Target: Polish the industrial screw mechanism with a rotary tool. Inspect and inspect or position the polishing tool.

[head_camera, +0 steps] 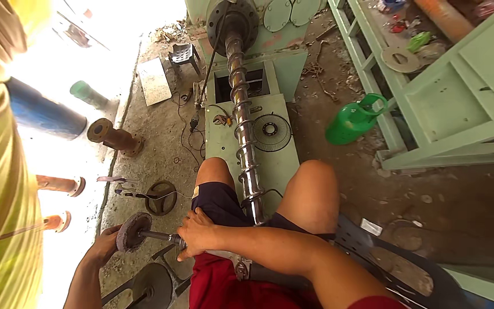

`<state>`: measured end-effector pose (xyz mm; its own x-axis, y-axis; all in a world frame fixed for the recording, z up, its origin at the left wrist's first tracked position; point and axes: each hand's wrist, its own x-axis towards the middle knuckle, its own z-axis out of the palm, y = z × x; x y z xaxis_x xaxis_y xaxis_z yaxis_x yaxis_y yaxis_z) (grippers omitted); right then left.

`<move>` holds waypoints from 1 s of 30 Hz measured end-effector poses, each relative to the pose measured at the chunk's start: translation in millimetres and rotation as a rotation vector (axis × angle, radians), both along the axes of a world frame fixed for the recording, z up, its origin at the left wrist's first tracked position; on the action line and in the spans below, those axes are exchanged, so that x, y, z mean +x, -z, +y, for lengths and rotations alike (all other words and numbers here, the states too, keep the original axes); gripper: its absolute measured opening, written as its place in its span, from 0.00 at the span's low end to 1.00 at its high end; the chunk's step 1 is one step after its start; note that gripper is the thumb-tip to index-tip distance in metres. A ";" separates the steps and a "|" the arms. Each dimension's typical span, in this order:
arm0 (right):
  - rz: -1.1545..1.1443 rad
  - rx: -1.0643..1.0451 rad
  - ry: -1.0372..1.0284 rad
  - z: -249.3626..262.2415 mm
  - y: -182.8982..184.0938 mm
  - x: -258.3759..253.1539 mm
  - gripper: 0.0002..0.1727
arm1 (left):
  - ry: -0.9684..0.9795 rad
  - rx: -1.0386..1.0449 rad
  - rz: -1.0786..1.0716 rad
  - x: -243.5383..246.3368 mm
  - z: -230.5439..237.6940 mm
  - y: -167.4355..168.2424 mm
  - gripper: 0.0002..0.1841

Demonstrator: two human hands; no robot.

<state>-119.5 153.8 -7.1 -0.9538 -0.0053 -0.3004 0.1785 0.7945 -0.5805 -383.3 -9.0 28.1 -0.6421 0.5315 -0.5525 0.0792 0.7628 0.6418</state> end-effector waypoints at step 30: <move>0.019 -0.012 0.003 1.3 -1.1 2.8 0.42 | 0.025 0.119 -0.107 -8.4 -4.1 4.7 0.09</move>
